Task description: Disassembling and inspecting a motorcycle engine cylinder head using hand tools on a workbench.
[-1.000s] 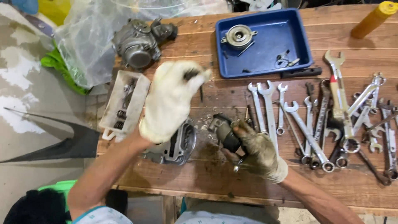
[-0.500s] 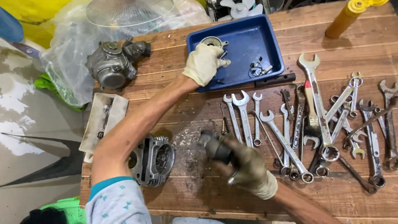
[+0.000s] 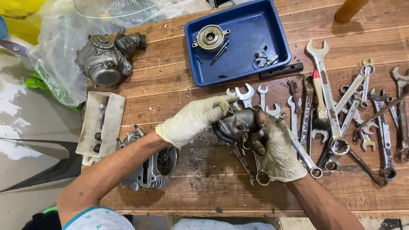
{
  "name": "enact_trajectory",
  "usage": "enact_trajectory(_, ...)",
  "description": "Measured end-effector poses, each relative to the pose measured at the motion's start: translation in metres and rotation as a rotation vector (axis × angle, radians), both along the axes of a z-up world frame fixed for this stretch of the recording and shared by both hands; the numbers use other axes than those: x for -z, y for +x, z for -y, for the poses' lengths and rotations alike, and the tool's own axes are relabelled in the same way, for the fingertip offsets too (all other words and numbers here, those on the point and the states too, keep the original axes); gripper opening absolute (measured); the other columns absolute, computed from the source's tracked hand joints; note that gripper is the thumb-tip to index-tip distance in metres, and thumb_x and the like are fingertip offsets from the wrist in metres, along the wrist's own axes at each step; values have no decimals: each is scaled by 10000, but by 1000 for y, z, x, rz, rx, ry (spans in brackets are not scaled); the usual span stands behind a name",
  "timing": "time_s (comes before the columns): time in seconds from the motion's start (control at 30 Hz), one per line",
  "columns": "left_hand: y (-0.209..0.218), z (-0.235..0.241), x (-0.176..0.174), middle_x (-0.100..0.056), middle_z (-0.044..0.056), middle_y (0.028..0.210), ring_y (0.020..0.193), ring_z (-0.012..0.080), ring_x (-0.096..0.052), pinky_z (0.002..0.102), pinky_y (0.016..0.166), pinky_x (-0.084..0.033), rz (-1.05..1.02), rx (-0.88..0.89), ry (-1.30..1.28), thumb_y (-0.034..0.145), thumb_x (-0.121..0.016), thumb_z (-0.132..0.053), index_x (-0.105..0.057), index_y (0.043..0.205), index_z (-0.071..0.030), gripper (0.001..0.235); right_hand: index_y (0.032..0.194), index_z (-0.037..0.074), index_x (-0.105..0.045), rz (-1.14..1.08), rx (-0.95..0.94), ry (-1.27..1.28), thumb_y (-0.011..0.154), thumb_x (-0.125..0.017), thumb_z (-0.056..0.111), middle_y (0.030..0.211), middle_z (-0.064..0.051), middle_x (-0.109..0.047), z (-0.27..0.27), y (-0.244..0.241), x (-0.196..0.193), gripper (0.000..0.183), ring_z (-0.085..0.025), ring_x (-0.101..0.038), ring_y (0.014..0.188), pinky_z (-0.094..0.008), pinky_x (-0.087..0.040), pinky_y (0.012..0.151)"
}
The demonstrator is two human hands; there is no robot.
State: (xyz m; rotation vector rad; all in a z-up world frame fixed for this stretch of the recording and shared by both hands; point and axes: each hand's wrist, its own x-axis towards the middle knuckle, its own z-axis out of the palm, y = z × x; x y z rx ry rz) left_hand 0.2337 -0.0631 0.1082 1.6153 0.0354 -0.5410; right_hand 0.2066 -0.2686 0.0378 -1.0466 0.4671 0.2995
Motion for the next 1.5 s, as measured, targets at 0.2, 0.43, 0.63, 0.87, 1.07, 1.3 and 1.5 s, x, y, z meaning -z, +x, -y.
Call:
enact_trajectory(0.2, -16, 3, 19, -711, 110, 1211, 1067, 196, -683, 402, 884, -638, -106, -241, -94, 920, -745, -291, -620, 1432, -101, 560, 785, -147, -694, -112, -532, 61, 1008, -455, 607, 538, -200, -618, 11, 15, -30, 822, -227, -493, 353, -249, -393, 306)
enact_trajectory(0.43, -23, 21, -2, -692, 79, 1260, 1142, 164, -625, 399, 952, -606, -101, -306, -164, 917, -753, -271, -618, 1452, -191, 558, 807, -130, -694, -122, -499, 97, 999, -466, 589, 564, -197, -628, 9, 14, -23, 778, -225, -483, 343, -246, -387, 297)
enact_trajectory(0.63, -27, 15, 14, -701, 38, 1282, 1144, 116, -572, 347, 972, -572, -61, -288, -74, 914, -763, -297, -694, 1370, -144, 486, 827, -113, -694, -133, -456, 129, 991, -476, 572, 588, -193, -637, 14, 8, -17, 738, -223, -473, 335, -244, -381, 289)
enact_trajectory(0.87, -25, 15, 8, -701, -39, 996, 894, 32, -595, 171, 714, -574, -89, -291, -56, 897, -773, -274, -734, 1310, -142, 435, 852, -93, -694, -160, -430, 156, 981, -489, 551, 618, -189, -649, 11, 7, -10, 688, -221, -461, 325, -241, -373, 278)
enact_trajectory(1.07, -24, 5, 15, -611, 82, 1481, 1284, 175, -508, 407, 1006, -565, -83, -264, -95, 871, -791, -243, -644, 1413, -119, 575, 872, -77, -694, -184, -412, 173, 973, -499, 535, 642, -186, -658, 10, 5, -3, 650, -220, -452, 316, -239, -368, 270)
enact_trajectory(1.3, -27, 7, 13, -562, 114, 1536, 1354, 258, -544, 429, 982, -587, -138, -241, -222, 862, -792, -162, -567, 1483, -110, 662, 892, -60, -694, -199, -388, 193, 965, -509, 518, 666, -182, -667, 7, 5, 1, 611, -218, -443, 308, -236, -362, 262)
enact_trajectory(1.5, -26, 4, 34, -668, 143, 1389, 1219, 242, -602, 445, 924, -624, -163, -302, -330, 840, -810, -30, -668, 1365, -50, 544, 912, -44, -693, -209, -360, 211, 957, -519, 501, 690, -179, -676, 8, 1, 4, 574, -216, -433, 300, -234, -356, 254)
